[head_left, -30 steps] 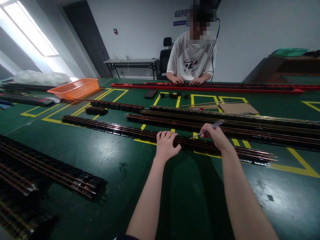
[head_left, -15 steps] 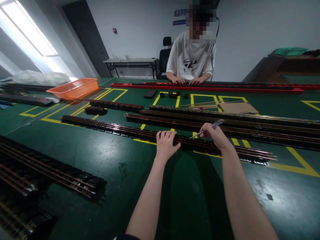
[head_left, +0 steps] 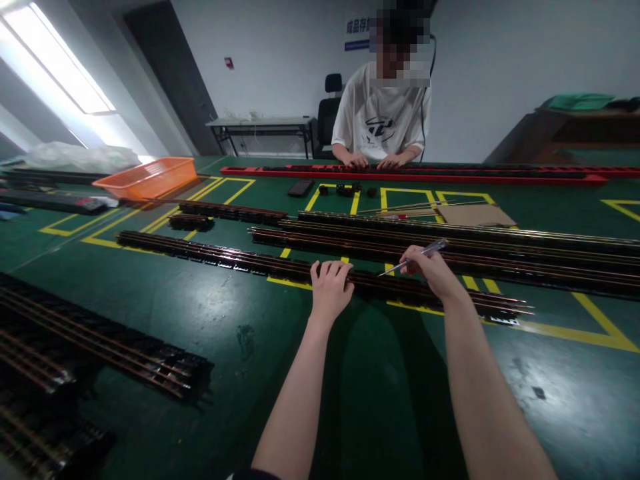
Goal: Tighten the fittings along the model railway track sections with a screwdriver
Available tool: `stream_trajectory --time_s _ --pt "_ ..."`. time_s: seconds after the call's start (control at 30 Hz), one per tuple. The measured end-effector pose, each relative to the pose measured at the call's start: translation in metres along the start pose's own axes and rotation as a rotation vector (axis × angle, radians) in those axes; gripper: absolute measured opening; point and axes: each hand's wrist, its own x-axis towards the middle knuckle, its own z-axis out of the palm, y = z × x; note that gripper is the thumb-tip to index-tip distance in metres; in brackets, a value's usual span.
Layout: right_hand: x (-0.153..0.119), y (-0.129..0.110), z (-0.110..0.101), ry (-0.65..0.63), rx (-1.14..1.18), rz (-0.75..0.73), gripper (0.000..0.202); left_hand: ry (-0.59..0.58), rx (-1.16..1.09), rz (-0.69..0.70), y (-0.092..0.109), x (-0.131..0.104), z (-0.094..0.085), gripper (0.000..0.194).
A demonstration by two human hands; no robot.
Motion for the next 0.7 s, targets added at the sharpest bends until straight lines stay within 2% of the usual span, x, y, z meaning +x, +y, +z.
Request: stream_trajectory --time_s 0.7 --pt "-0.002 0.0005 -0.0028 0.023 -0.015 0.009 0.018 -0.032 0.02 -0.003 0.0003 -0.0004 -0.0036 0.041"
